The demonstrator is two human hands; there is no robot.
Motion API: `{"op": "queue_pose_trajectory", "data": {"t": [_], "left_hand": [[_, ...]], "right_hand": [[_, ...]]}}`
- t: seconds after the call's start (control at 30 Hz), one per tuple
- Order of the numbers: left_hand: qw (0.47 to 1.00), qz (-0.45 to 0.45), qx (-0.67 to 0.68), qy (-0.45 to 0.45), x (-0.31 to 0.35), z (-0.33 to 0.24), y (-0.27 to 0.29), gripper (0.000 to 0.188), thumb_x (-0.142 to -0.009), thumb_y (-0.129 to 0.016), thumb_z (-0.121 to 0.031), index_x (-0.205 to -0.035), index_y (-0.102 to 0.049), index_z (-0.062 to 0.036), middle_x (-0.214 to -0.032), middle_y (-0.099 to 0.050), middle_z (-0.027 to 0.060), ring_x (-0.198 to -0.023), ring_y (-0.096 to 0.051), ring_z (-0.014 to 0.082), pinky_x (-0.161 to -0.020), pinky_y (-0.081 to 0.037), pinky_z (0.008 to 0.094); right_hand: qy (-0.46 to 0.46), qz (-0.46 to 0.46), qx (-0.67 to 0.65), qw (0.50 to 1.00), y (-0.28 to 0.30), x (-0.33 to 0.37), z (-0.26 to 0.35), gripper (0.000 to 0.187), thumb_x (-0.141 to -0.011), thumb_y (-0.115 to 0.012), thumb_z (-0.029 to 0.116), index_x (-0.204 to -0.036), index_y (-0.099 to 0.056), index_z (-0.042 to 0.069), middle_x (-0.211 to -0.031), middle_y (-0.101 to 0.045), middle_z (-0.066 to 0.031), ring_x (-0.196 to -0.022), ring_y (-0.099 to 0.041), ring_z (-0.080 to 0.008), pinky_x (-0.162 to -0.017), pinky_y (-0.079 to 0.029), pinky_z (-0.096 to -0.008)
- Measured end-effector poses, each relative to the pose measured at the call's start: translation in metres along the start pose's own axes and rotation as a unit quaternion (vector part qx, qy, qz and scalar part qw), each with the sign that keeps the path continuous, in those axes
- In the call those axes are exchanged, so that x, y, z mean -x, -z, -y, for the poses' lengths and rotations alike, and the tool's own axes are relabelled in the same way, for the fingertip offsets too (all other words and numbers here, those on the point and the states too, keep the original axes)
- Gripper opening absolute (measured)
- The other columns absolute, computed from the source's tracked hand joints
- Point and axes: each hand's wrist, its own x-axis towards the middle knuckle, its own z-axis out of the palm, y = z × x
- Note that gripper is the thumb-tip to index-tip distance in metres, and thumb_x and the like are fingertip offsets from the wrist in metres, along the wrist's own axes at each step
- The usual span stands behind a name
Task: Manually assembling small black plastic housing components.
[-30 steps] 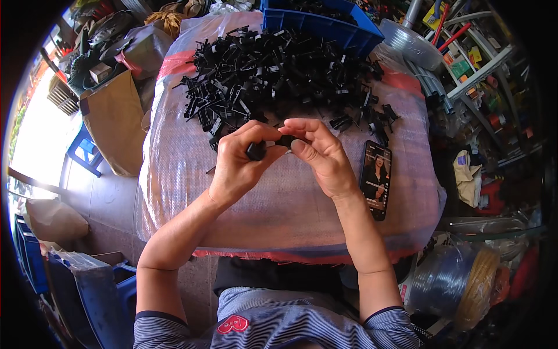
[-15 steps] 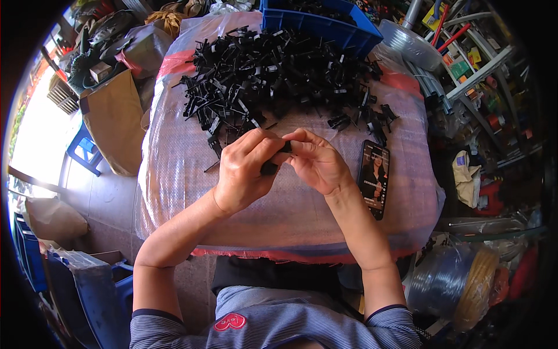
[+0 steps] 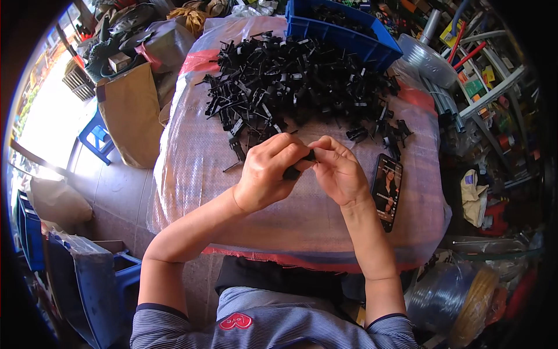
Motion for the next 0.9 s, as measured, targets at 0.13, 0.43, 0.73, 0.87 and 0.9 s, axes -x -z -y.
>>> {"op": "queue_pose_trajectory", "data": {"t": [0.13,0.43,0.73,0.87,0.9], "left_hand": [[0.992,0.025,0.057,0.11,-0.004,0.002,0.004,0.021,-0.069,-0.068,-0.002,-0.088,-0.059,-0.0009,-0.075,-0.056,0.0087,-0.06,-0.055,0.0195,-0.052,-0.043,0.0277],[0.727,0.009,0.456,0.513,-0.006,0.019,0.013,0.012,-0.08,-0.065,-0.013,-0.081,-0.057,-0.0047,-0.057,-0.047,-0.0032,-0.048,-0.041,0.0051,-0.043,-0.032,0.021],[0.878,0.025,0.232,0.419,-0.01,-0.001,0.01,0.016,-0.08,-0.066,-0.018,-0.079,-0.057,-0.004,-0.059,-0.049,-0.0039,-0.051,-0.041,0.002,-0.044,-0.032,0.0188],[0.861,0.004,0.241,0.449,-0.01,0.003,0.015,0.018,-0.078,-0.067,-0.019,-0.081,-0.057,-0.0051,-0.063,-0.052,-0.003,-0.052,-0.042,0.0028,-0.046,-0.033,0.0183],[0.844,0.017,0.265,0.467,-0.01,0.006,0.02,0.014,-0.079,-0.066,-0.015,-0.082,-0.055,-0.0055,-0.075,-0.058,0.0019,-0.055,-0.045,0.0046,-0.048,-0.035,0.0178]], "right_hand": [[0.002,0.009,0.003,1.0,0.0,0.002,0.001,0.021,-0.089,-0.053,0.012,-0.105,-0.056,0.0,-0.099,-0.06,-0.007,-0.093,-0.055,-0.0142,-0.081,-0.041,-0.0256],[0.287,-0.003,0.73,0.62,-0.03,0.002,0.011,0.045,-0.07,-0.072,0.012,-0.111,-0.055,0.001,-0.095,-0.057,-0.0122,-0.085,-0.056,-0.0271,-0.073,-0.047,-0.0327],[0.303,-0.051,0.769,0.56,-0.036,-0.008,-0.006,0.034,-0.076,-0.058,-0.003,-0.108,-0.049,-0.002,-0.084,-0.053,-0.0146,-0.077,-0.054,-0.0315,-0.066,-0.046,-0.0368],[0.312,-0.076,0.775,0.545,-0.039,-0.017,-0.015,0.032,-0.075,-0.059,-0.003,-0.105,-0.049,-0.001,-0.085,-0.053,-0.0154,-0.078,-0.054,-0.0326,-0.067,-0.045,-0.0374],[0.309,-0.058,0.757,0.573,-0.039,-0.019,-0.011,0.033,-0.074,-0.061,-0.001,-0.105,-0.049,-0.001,-0.087,-0.054,-0.0153,-0.079,-0.054,-0.0327,-0.069,-0.045,-0.037]]}}
